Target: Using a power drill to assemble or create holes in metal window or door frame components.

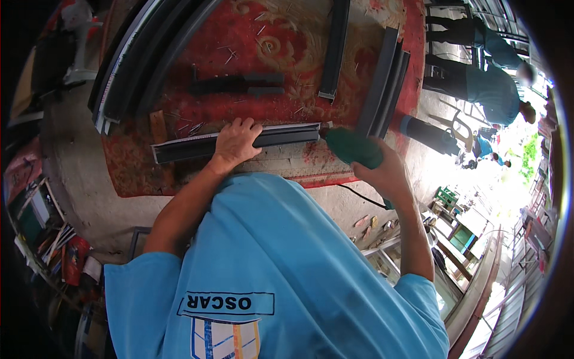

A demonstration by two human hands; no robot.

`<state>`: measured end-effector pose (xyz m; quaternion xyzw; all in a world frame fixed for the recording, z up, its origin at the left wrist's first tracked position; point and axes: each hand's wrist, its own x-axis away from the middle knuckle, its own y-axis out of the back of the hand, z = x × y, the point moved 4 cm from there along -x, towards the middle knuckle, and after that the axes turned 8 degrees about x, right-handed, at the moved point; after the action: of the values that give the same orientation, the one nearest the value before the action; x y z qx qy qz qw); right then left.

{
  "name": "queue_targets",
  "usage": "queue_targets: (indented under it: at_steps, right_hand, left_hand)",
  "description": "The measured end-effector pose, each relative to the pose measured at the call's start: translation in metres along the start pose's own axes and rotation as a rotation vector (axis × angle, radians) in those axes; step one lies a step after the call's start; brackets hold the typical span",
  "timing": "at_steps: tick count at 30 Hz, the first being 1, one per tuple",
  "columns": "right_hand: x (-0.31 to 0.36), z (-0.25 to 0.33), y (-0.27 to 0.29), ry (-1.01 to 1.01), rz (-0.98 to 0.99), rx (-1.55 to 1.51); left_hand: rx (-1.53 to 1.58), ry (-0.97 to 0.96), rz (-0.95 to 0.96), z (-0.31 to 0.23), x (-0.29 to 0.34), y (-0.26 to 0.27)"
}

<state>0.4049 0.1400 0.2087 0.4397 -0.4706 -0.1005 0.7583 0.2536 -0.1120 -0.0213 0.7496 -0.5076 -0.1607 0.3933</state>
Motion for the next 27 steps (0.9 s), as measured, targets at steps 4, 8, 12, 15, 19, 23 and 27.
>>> queue_targets:
  at_steps: [4,8,12,15,19,23,27]
  right_hand:
    - [-0.001,0.012,-0.001,0.0,0.036,0.038]
    - [-0.003,0.019,0.002,0.003,0.024,0.061]
    - [-0.01,0.023,0.006,0.02,0.028,0.127]
    - [-0.013,0.029,0.006,0.011,0.059,0.19]
    - [-0.013,0.038,0.01,0.069,0.06,0.287]
    - [-0.008,0.04,0.003,0.092,0.09,0.39]
    - [-0.022,0.038,0.01,0.184,0.017,0.332]
  left_hand:
    - [0.022,0.009,-0.024,0.001,-0.001,0.001]
    - [0.048,0.022,0.003,0.001,-0.002,0.001]
    - [0.069,0.004,-0.004,0.0,-0.003,0.005]
    - [0.087,0.013,0.022,-0.001,-0.003,0.007]
    - [0.104,0.025,0.008,-0.001,-0.003,0.008]
    - [0.134,0.004,0.007,0.001,-0.001,0.007]
    - [0.114,-0.004,0.02,0.003,-0.001,0.004]
